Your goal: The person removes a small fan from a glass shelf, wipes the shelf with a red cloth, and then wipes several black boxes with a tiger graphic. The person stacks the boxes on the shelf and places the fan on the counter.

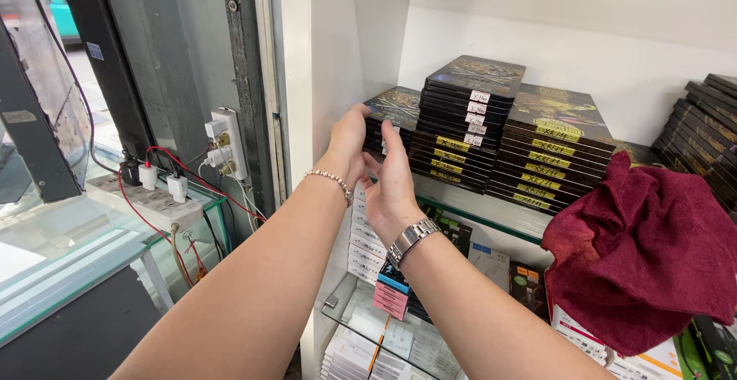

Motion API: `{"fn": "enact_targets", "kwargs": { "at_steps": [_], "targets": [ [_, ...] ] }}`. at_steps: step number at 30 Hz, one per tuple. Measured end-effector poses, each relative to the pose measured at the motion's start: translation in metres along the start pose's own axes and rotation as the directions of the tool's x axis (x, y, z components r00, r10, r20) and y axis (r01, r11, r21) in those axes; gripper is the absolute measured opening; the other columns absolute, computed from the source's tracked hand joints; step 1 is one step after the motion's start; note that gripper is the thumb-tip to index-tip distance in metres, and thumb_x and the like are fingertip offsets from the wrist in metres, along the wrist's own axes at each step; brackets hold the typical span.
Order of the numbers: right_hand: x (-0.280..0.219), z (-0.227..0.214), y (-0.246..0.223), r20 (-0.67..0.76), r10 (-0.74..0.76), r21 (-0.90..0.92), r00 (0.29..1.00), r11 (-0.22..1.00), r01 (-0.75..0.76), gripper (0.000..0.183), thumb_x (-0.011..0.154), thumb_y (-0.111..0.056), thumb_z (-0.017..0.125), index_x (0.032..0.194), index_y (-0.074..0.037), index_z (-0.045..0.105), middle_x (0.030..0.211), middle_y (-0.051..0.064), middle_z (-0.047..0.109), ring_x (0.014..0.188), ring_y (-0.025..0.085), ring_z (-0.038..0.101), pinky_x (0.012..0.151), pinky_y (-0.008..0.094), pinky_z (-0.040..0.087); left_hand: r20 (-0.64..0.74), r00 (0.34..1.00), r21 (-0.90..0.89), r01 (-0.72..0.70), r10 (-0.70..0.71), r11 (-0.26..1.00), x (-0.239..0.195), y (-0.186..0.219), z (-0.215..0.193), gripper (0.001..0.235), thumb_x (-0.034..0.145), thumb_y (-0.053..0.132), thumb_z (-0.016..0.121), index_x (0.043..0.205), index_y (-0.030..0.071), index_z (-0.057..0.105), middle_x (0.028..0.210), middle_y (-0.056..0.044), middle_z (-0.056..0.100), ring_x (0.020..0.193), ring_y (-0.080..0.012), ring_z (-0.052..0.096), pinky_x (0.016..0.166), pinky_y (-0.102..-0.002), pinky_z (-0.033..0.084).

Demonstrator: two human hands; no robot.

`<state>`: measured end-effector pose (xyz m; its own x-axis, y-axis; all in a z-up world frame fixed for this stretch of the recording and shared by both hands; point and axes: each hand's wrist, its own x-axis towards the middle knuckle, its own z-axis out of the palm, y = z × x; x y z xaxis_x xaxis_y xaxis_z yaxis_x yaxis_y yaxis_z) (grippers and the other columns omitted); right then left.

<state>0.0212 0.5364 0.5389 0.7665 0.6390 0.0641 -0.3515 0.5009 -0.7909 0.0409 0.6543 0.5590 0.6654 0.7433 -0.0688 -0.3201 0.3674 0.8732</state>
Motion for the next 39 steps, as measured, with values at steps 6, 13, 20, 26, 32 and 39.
{"fn": "enact_targets", "kwargs": {
  "at_steps": [6, 13, 20, 26, 32, 39],
  "targets": [
    [0.010, -0.020, -0.010, 0.070, -0.023, 0.137, 0.997, 0.991, 0.013, 0.067, 0.090, -0.047, 0.062, 0.145, -0.011, 0.048, 0.141, -0.002, 0.051, 0.116, 0.020, 0.049, 0.096, 0.031, 0.043, -0.019, 0.997, -0.190, 0.068, -0.073, 0.979, 0.018, -0.006, 0.000, 0.031, 0.086, 0.026, 0.073, 0.104, 0.001, 0.067, 0.090, -0.013, 0.066, 0.069, -0.0240, 0.055, 0.052, -0.046, 0.036],
    [0.000, -0.055, -0.037, 0.021, 0.024, -0.075, 0.999, 0.997, -0.023, 0.042, 0.096, -0.029, 0.057, 0.131, -0.006, 0.052, 0.127, 0.015, 0.062, 0.107, 0.021, 0.061, 0.090, 0.039, 0.057, -0.262, 0.953, -0.549, -0.019, -0.151, 0.835, 0.010, 0.006, 0.037, 0.031, 0.085, 0.010, 0.073, 0.108, -0.009, 0.065, 0.103, -0.021, 0.070, 0.081, -0.0332, 0.071, 0.068, -0.052, 0.061],
    [-0.020, -0.073, -0.064, 0.091, 0.078, -0.256, 0.993, 0.965, -0.052, 0.042, 0.097, -0.027, 0.061, 0.131, -0.004, 0.052, 0.121, 0.015, 0.066, 0.099, 0.020, 0.062, 0.089, 0.038, 0.057, -0.386, 0.904, -0.422, 0.001, -0.181, 0.907, -0.012, 0.013, 0.067, 0.034, 0.082, 0.014, 0.078, 0.106, -0.007, 0.066, 0.108, -0.021, 0.070, 0.080, -0.0288, 0.071, 0.069, -0.044, 0.059],
    [-0.017, -0.076, -0.072, 0.089, 0.128, -0.293, 0.988, 0.951, -0.097, 0.049, 0.097, -0.029, 0.059, 0.138, -0.004, 0.049, 0.131, 0.013, 0.063, 0.100, 0.020, 0.063, 0.088, 0.039, 0.058, -0.396, 0.914, -0.326, -0.047, -0.092, 0.944, 0.018, 0.001, 0.077, 0.031, 0.077, 0.010, 0.085, 0.095, -0.010, 0.069, 0.092, -0.019, 0.072, 0.072, -0.0226, 0.070, 0.064, -0.034, 0.056],
    [-0.007, -0.084, -0.069, 0.123, 0.158, -0.287, 0.980, 0.951, -0.118, 0.054, 0.099, -0.029, 0.058, 0.139, 0.004, 0.044, 0.131, 0.023, 0.064, 0.107, 0.026, 0.066, 0.090, 0.039, 0.060, -0.420, 0.907, -0.250, -0.140, 0.023, 0.958, -0.001, -0.012, 0.053, 0.023, 0.074, 0.006, 0.084, 0.079, -0.009, 0.068, 0.074, -0.015, 0.070, 0.059, -0.0207, 0.061, 0.052, -0.036, 0.051],
    [-0.018, -0.070, -0.060, 0.141, 0.281, -0.416, 0.949, 0.887, -0.201, 0.091, 0.092, -0.056, 0.058, 0.134, 0.022, 0.039, 0.121, 0.041, 0.064, 0.107, 0.042, 0.072, 0.092, 0.042, 0.061, -0.473, 0.870, 0.105, -0.098, 0.136, 0.990, -0.092, 0.001, 0.012, 0.039, 0.068, 0.026, 0.084, 0.084, -0.007, 0.070, 0.070, -0.013, 0.068, 0.055, -0.0190, 0.061, 0.049, -0.035, 0.048]
  ]
}}
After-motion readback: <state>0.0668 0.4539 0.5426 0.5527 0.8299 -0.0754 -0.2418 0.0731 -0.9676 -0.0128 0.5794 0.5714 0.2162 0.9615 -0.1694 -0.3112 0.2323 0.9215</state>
